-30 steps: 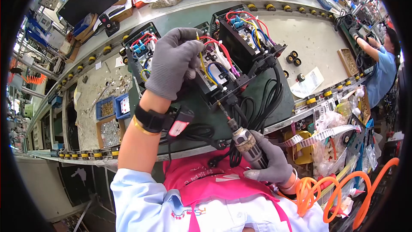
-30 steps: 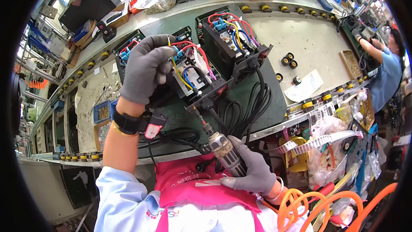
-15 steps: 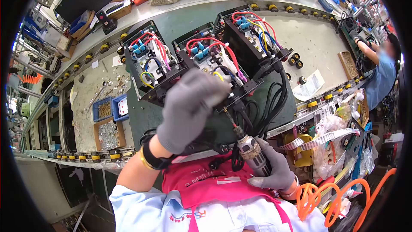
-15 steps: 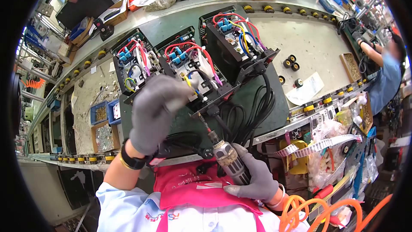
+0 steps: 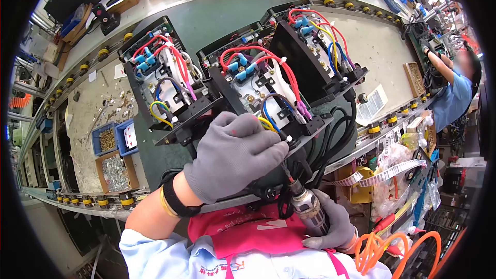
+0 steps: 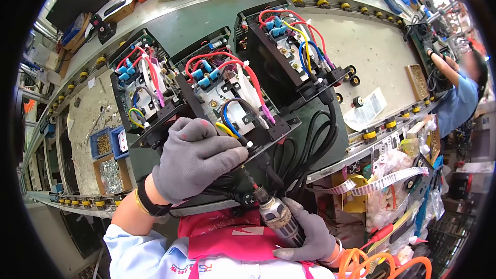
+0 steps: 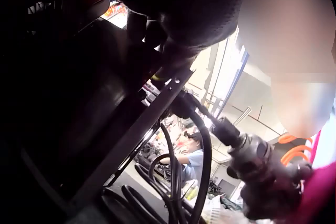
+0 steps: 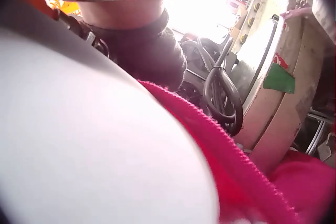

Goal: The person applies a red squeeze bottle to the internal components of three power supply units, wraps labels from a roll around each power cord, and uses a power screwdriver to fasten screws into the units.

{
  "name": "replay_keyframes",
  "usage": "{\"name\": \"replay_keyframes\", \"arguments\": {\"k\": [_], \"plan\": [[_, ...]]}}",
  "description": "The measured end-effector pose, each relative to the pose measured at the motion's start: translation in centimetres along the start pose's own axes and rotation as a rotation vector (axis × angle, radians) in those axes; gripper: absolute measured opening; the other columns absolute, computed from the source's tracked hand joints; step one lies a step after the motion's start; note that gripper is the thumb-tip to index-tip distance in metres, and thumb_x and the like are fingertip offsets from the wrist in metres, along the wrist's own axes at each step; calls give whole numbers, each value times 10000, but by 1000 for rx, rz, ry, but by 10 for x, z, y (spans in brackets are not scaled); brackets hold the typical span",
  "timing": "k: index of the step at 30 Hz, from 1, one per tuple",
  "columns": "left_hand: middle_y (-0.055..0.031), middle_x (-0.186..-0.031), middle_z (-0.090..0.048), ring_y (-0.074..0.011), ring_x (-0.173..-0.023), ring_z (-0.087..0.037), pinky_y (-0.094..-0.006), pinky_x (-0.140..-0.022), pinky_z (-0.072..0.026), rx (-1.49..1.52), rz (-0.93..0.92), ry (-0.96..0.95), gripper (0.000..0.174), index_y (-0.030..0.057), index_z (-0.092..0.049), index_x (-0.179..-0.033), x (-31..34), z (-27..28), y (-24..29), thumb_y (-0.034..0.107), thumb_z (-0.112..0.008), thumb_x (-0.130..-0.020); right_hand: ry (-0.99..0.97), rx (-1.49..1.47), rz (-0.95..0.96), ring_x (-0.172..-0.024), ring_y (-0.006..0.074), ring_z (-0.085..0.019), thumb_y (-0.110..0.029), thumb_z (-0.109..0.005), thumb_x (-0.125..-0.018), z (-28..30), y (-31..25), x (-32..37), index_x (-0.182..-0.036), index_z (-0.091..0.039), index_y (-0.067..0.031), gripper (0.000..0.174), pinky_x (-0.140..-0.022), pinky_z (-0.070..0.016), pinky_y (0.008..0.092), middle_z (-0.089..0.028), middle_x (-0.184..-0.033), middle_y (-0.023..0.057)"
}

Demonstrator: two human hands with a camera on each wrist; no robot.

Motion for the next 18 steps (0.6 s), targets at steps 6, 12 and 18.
{"name": "replay_keyframes", "arguments": {"k": [6,12,18], "plan": [[83,-926,-696,-167,-750,-542,-348,-669,-406,103,2,-79,260,205,-708,-971,-4,-5,-9,211,-678,-713,13,-36,-25,-1074,232,-628,-372,-873,-662,-3,6,1,-1387,-344,167,1046,-984,-435,310,-622,-1176,204],[62,-823,-682,-192,-735,-553,-370,-639,-424,161,31,-191,315,182,-689,-1014,-13,-7,-12,216,-692,-701,6,-24,-58,-1093,246,-622,-382,-874,-661,-2,3,0,-1384,-346,172,1053,-1011,-416,317,-613,-1194,213],[60,-833,-689,-196,-738,-554,-369,-637,-428,129,-25,-223,335,170,-683,-1035,-15,-9,-7,215,-669,-703,-3,7,-51,-1115,254,-611,-379,-880,-654,-2,5,1,-1387,-341,174,1064,-1032,-400,321,-597,-1223,225]]}}
Point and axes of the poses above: each hand's wrist, its own x-axis away from the middle knuckle, its own z-axis out of the back of the hand, y = z × x, the point moved 9 cm from there along -x, towards the middle knuckle
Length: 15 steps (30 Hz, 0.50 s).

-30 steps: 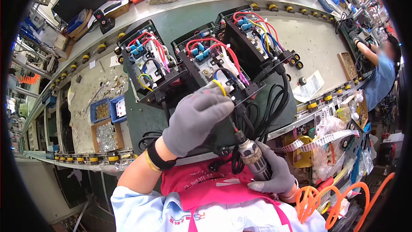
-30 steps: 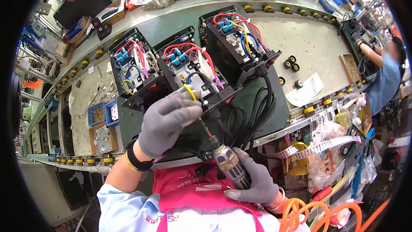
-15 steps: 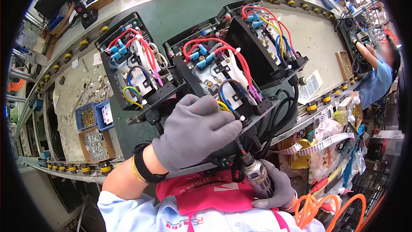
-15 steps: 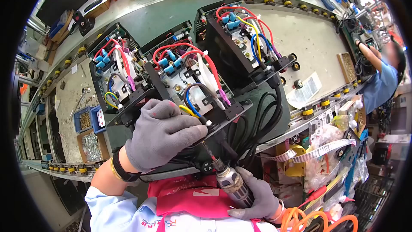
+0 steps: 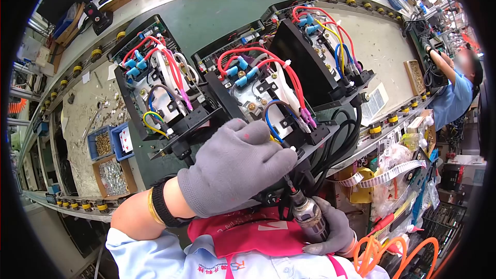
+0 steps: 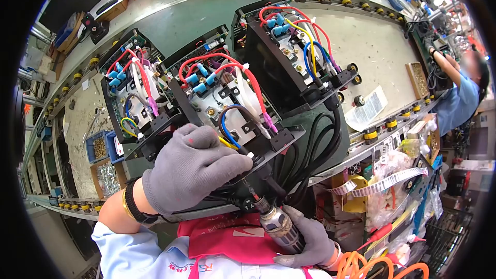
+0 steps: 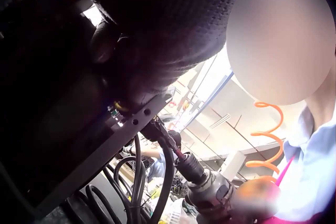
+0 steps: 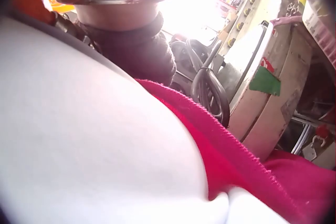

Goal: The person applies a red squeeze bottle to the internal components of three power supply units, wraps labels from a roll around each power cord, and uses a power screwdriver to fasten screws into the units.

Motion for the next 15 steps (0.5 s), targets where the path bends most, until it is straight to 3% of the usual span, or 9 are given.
{"name": "replay_keyframes", "arguments": {"k": [4,8,12,13,15], "plan": [[61,-863,-700,-182,-725,-539,-353,-631,-421,9,-14,20,384,162,-675,-1105,2,2,2,198,-641,-724,5,-21,-17,-1117,253,-608,-375,-886,-649,-1,-2,-2,-1385,-345,172,1065,-1034,-397,318,-595,-1223,224],[54,-913,-708,-159,-711,-527,-319,-621,-413,-41,80,28,471,133,-653,-1202,12,2,14,178,-635,-734,7,-24,-28,-1087,207,-605,-380,-935,-547,0,5,-1,-1385,-358,132,1139,-989,-427,323,-614,-1200,169],[-75,-1036,-708,-211,-717,-624,-364,-629,-483,191,319,64,567,34,-571,-1301,36,-6,14,40,-654,-741,22,-64,-39,-1109,215,-588,-355,-911,-592,0,2,-1,-1386,-366,138,1081,-1005,-409,317,-588,-1221,174],[-165,-1036,-695,-305,-770,-670,-407,-702,-526,442,369,191,619,-9,-473,-1370,43,-15,5,-48,-598,-765,16,-91,-22,-1122,222,-582,-348,-899,-618,-3,2,-3,-1386,-369,142,1054,-1011,-402,316,-577,-1232,181],[-186,-1037,-688,-343,-799,-669,-406,-732,-536,651,381,352,629,-7,-434,-1395,47,-27,2,-73,-566,-783,105,-258,-49,-1117,206,-572,-319,-916,-589,-6,-2,-3,-1388,-371,130,1066,-1010,-399,317,-576,-1231,156]]}}
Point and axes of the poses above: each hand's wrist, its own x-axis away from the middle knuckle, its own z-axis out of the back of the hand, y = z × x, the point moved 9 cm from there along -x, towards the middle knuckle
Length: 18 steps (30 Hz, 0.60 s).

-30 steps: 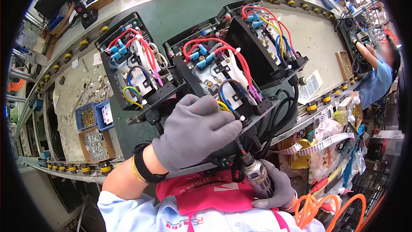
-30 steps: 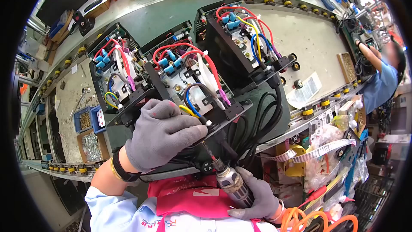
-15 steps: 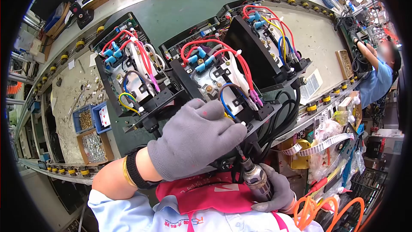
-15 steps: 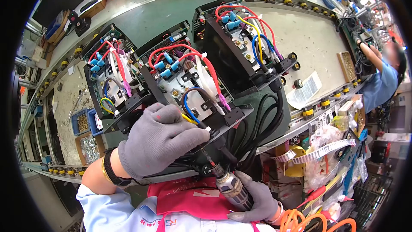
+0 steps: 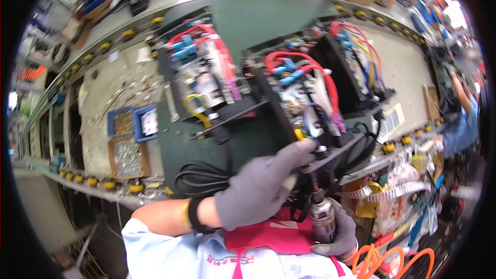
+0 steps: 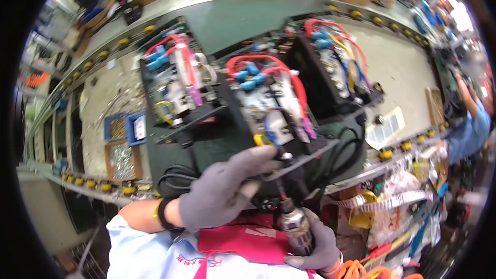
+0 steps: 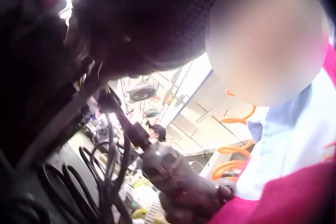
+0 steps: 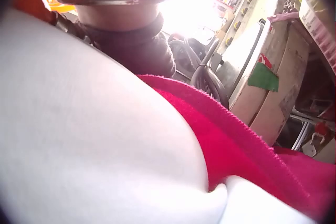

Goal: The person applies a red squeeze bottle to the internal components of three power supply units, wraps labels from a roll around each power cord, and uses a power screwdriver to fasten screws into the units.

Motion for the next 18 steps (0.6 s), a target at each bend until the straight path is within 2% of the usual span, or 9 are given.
{"name": "replay_keyframes", "arguments": {"k": [1,3,5,8,11,13,14,15,18], "plan": [[-197,-1037,-685,-362,-813,-669,-405,-747,-541,116,-7,68,635,-6,-415,-1407,4,3,-5,-86,-550,-792,41,-79,-19,-1115,198,-568,-304,-924,-574,-1,2,1,-1389,-373,124,1073,-1009,-398,318,-575,-1230,144],[-216,-1113,-659,-392,-917,-666,-417,-739,-543,-135,88,-151,629,17,-395,-1427,14,-8,-13,-83,-535,-822,45,-134,-39,-1118,201,-559,-246,-932,-516,1,13,2,-1406,-349,107,1121,-1009,-403,333,-568,-1240,134],[-217,-1080,-660,-398,-908,-662,-418,-718,-539,-163,70,-185,640,19,-386,-1434,16,-8,-15,-79,-542,-821,93,-116,-26,-1131,230,-562,-236,-923,-482,7,25,5,-1418,-323,106,1163,-1013,-415,351,-562,-1243,160],[-192,-1004,-669,-366,-823,-655,-406,-698,-536,34,-10,35,589,22,-467,-1385,19,5,-8,-67,-570,-812,147,-191,-36,-984,215,-607,-245,-913,-500,-6,10,3,-1432,-308,84,1158,-862,-489,319,-587,-1165,156],[-161,-991,-665,-326,-780,-639,-380,-716,-537,-143,-230,201,475,11,-569,-1266,43,49,27,-67,-594,-798,209,-225,-41,-842,183,-616,-277,-918,-483,-10,10,3,-1427,-323,73,1170,-721,-507,288,-610,-1062,137],[-131,-1014,-652,-250,-789,-636,-330,-725,-527,-568,-86,449,324,18,-639,-1130,74,99,25,-45,-605,-814,225,-201,-66,-825,177,-618,-289,-922,-471,-6,12,5,-1420,-335,72,1174,-709,-508,282,-614,-1036,128],[-128,-1024,-640,-280,-857,-629,-370,-752,-510,-576,116,676,300,56,-659,-1112,95,131,-2,64,-699,-816,216,-178,-67,-817,173,-618,-292,-923,-465,-5,13,6,-1416,-340,71,1174,-704,-509,278,-615,-1025,124],[-109,-990,-622,-262,-837,-615,-370,-746,-497,-694,334,741,292,67,-667,-1113,116,160,-32,70,-700,-822,206,-154,-67,-808,169,-618,-296,-924,-459,-2,14,5,-1412,-346,71,1174,-698,-509,273,-617,-1013,120],[-119,-934,-612,-296,-818,-609,-396,-714,-490,-827,509,675,249,87,-681,-1080,148,201,-102,83,-690,-831,204,-108,-81,-799,155,-616,-306,-922,-447,-3,11,5,-1402,-359,69,1170,-691,-511,263,-613,-1014,109]]}}
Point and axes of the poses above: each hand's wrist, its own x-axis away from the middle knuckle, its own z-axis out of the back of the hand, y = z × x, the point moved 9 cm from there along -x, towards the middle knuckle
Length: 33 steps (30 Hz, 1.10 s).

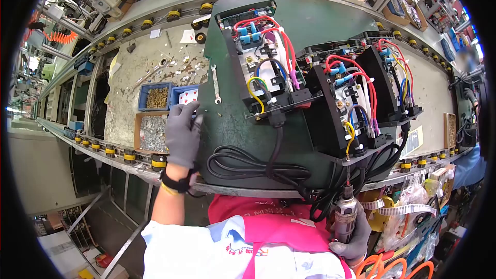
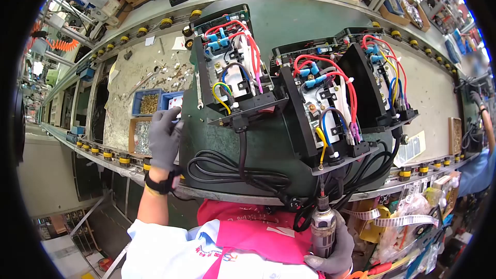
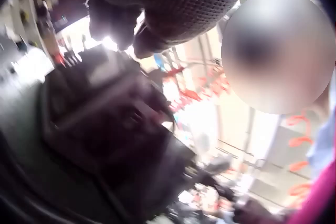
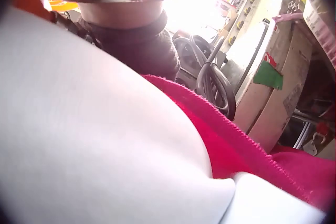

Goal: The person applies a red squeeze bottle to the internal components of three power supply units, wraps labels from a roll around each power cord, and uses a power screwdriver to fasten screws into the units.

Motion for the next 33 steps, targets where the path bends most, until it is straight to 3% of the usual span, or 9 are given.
{"name": "replay_keyframes", "arguments": {"k": [4,8,11,13,17,19,21,23,33], "plan": [[-137,-858,-615,-331,-772,-618,-395,-669,-488,-185,-200,-134,202,71,-677,-1038,-10,-24,-1,75,-683,-835,-43,74,36,-867,149,-614,-298,-918,-447,14,14,0,-1408,-353,75,1176,-734,-515,262,-599,-1094,101],[-124,-865,-610,-330,-813,-613,-428,-690,-485,-281,-348,-135,187,77,-666,-1012,-8,-38,5,83,-653,-825,-144,29,-24,-1155,187,-521,-281,-916,-558,-2,-7,1,-1406,-348,125,1099,-1029,-370,321,-552,-1257,119],[-119,-875,-609,-329,-833,-608,-435,-706,-484,-427,-379,-188,175,80,-658,-989,-8,-43,1,89,-644,-815,-185,300,173,-1040,202,-608,-364,-900,-602,5,-14,0,-1387,-360,152,1084,-957,-438,303,-618,-1146,162],[-122,-854,-594,-329,-809,-599,-439,-692,-470,-357,-360,-139,149,68,-646,-964,-10,-33,2,61,-633,-816,-225,348,137,-1099,192,-573,-330,-918,-565,9,-5,3,-1399,-357,129,1105,-996,-405,312,-590,-1204,146],[-109,-872,-645,-253,-812,-615,-345,-717,-484,211,-168,42,117,16,-669,-909,-5,35,92,-27,-625,-810,-251,323,77,-1120,186,-559,-343,-920,-568,7,-4,2,-1401,-357,121,1107,-1005,-394,313,-581,-1224,145],[-53,-833,-568,-197,-749,-529,-316,-681,-424,345,-392,-129,85,31,-689,-871,10,34,178,82,-654,-811,-243,343,152,-1037,220,-622,-380,-897,-611,6,-9,0,-1387,-350,163,1094,-952,-442,311,-623,-1136,188],[-8,-772,-513,-191,-737,-499,-321,-688,-389,356,-689,-298,135,159,-755,-884,20,14,236,194,-735,-756,-243,353,203,-1004,238,-653,-398,-885,-635,6,-12,-1,-1378,-345,186,1088,-930,-464,310,-643,-1098,212],[11,-770,-502,-200,-735,-503,-334,-679,-375,425,-798,-331,196,186,-757,-906,20,-11,263,168,-777,-713,-241,344,216,-1020,238,-651,-398,-881,-641,6,-10,-1,-1376,-343,190,1084,-939,-460,310,-642,-1108,215],[0,-765,-534,-226,-710,-517,-358,-651,-396,420,-819,-542,182,159,-726,-864,22,-60,286,99,-765,-697,-293,420,221,-926,263,-690,-434,-873,-638,10,-6,-6,-1361,-390,157,1052,-853,-507,299,-664,-1063,198]]}}
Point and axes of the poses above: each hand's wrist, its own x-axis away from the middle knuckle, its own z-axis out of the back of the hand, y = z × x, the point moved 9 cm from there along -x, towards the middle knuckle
